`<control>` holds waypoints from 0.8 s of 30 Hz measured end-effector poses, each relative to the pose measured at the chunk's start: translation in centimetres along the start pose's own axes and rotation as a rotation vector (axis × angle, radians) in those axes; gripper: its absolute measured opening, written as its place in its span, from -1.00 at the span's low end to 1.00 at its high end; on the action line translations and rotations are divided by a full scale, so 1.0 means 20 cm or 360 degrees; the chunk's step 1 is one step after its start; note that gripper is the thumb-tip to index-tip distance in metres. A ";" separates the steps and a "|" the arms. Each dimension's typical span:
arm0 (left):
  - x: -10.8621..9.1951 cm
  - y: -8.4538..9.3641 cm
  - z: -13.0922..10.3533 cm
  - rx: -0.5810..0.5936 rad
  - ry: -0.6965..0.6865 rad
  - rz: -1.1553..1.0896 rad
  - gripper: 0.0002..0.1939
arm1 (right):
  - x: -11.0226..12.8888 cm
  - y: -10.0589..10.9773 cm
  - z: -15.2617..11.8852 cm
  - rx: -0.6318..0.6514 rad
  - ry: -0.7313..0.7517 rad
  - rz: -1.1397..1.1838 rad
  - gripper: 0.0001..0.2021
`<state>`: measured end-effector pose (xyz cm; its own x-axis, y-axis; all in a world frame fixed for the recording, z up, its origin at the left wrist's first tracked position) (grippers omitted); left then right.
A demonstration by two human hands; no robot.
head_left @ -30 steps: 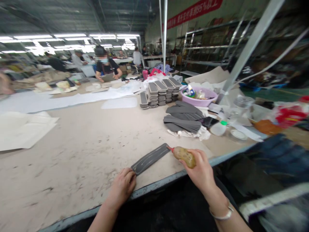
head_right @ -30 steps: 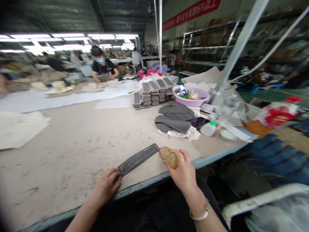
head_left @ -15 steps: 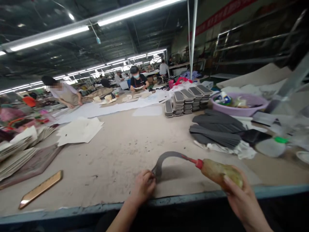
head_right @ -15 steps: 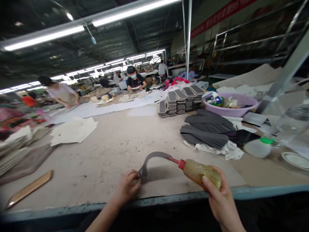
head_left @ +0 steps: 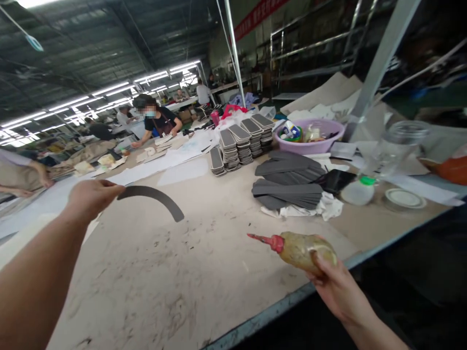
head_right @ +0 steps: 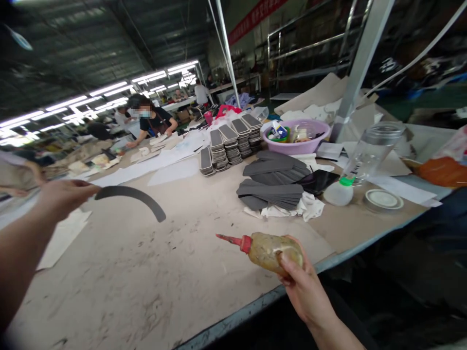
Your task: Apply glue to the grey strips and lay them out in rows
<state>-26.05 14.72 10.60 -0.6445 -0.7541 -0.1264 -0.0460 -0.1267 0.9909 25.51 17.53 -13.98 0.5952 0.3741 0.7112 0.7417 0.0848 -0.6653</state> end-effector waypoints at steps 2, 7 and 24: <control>-0.11 0.06 0.15 -0.0166 0.0069 0.0165 -0.66 | -0.01 0.00 0.00 0.0005 -0.0024 -0.0013 -0.43; -0.40 -0.11 0.32 -0.0530 -0.0035 0.0323 -0.66 | -0.01 0.04 0.02 -0.0050 -0.0092 -0.0018 -0.42; -0.82 -1.39 0.20 0.0162 -0.0485 0.0308 -0.69 | -0.01 0.00 0.03 -0.0029 -0.0390 -0.0164 -0.32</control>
<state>-17.27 33.09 -14.75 -0.8454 -0.5297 0.0685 0.0332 0.0760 0.9966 25.28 18.06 -14.30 0.4254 0.5770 0.6972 0.8012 0.1182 -0.5866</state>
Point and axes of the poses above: each hand's wrist, its own z-axis towards the middle knuckle, its own y-axis out of the back of the hand, x = y × z, the point moved 3 cm from there along z, towards the middle knuckle, and after that the axes turned 10 degrees about x, right-handed, at the moved point
